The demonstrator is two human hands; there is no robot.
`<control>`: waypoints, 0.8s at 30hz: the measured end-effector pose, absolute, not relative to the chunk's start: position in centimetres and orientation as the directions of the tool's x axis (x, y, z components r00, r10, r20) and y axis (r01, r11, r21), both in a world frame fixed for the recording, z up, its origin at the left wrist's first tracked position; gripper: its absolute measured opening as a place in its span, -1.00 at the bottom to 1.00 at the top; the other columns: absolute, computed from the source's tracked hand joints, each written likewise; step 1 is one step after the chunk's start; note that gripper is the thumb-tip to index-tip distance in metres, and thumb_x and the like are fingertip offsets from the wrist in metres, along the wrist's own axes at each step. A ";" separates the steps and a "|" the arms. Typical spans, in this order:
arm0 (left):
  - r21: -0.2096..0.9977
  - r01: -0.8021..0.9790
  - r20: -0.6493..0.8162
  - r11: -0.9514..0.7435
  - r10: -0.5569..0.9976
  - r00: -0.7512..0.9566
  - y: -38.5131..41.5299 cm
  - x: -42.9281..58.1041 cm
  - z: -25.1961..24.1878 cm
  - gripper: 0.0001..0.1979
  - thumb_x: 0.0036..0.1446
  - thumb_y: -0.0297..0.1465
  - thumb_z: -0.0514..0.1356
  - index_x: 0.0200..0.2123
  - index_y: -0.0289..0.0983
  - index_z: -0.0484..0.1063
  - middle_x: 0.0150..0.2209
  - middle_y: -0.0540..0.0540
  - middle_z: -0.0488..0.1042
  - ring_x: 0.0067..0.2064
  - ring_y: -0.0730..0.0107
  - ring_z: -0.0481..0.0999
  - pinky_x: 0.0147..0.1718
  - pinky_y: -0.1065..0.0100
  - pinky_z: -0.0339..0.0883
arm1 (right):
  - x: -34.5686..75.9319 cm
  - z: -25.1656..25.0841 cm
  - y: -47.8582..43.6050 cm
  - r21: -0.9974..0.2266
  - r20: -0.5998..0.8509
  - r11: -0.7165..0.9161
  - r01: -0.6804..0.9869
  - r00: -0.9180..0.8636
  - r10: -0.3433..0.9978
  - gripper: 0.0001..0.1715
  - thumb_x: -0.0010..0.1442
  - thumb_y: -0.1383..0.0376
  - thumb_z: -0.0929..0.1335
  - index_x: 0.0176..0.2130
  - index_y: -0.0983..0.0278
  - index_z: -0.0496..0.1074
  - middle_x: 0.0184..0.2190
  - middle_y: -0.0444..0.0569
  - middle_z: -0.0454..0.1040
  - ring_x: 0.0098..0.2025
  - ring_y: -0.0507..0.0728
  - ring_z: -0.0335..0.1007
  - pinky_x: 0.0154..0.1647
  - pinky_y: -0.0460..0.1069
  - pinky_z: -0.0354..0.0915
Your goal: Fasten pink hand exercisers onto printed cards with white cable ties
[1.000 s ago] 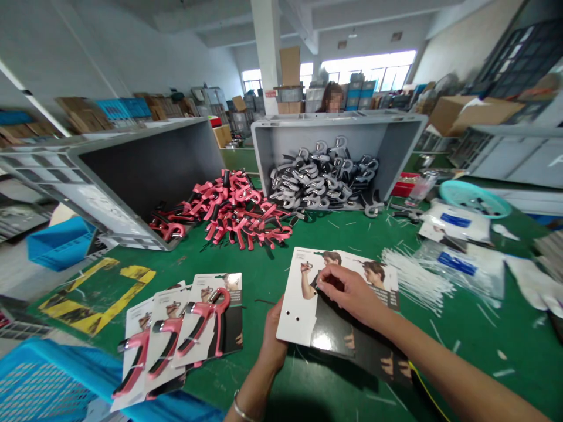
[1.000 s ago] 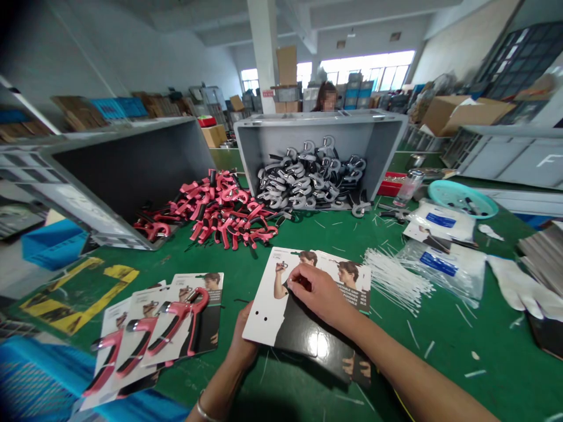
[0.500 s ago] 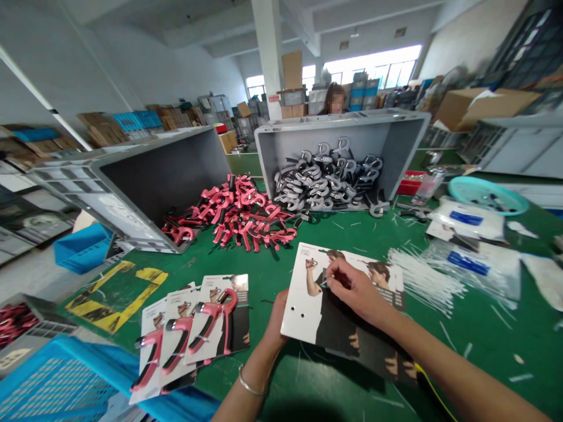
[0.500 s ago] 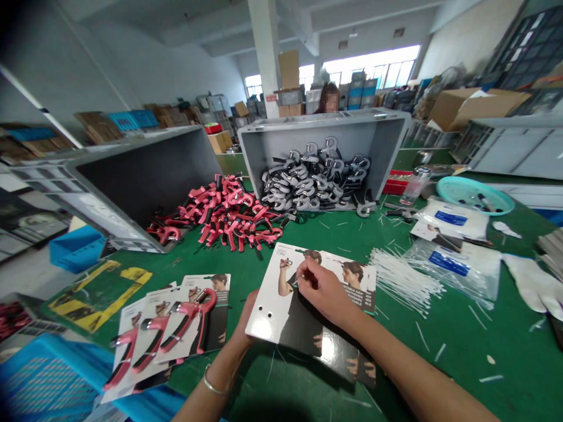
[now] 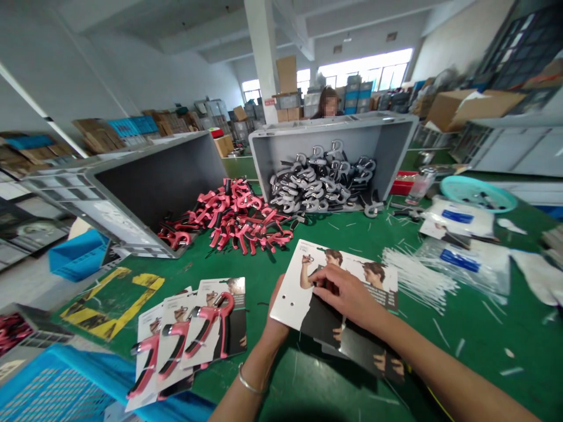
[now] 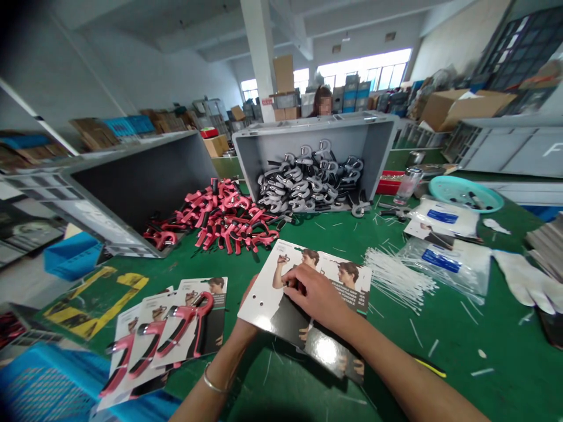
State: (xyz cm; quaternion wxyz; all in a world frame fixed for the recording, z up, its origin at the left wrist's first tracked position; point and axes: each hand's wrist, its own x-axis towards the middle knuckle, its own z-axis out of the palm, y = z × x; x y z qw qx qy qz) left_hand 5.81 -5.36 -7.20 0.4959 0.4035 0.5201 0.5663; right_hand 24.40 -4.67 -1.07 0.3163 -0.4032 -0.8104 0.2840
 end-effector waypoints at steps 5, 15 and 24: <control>0.907 -0.410 -0.154 0.100 0.983 -0.100 -7.0 4.9 -5.8 -0.54 0.01 -0.21 0.35 -0.04 -0.30 0.50 -0.24 -0.09 0.62 -0.26 0.23 0.58 -0.24 0.32 0.40 | 24.4 -1.3 -4.4 -0.820 0.252 0.410 0.399 -0.390 0.885 -0.96 0.24 0.29 0.39 -0.28 0.20 0.43 -0.32 -0.11 0.44 -0.28 0.11 0.34 -0.22 -0.01 0.22; 0.834 -0.397 -0.331 0.383 0.923 0.195 -8.5 4.0 -3.9 -0.37 -0.08 -0.33 0.45 0.10 -0.32 0.44 -0.16 -0.21 0.63 -0.30 0.19 0.63 -0.34 0.35 0.43 | 24.7 -1.6 -5.3 -0.941 0.140 0.228 0.251 -0.326 0.935 -0.84 0.33 0.17 0.28 -0.20 0.21 0.35 -0.51 -0.21 0.47 -0.61 -0.03 0.27 -0.59 -0.14 0.22; 0.906 -0.371 -0.239 0.205 0.970 -0.048 -7.7 5.6 -8.3 -0.46 -0.07 -0.23 0.40 -0.02 -0.35 0.52 -0.25 -0.16 0.64 -0.36 0.29 0.58 -0.37 0.34 0.38 | 25.2 -2.2 -4.7 -0.924 0.185 0.262 0.277 -0.274 0.944 -0.77 0.34 0.23 0.24 -0.06 0.21 0.38 -0.34 -0.12 0.51 -0.52 0.01 0.37 -0.54 -0.10 0.25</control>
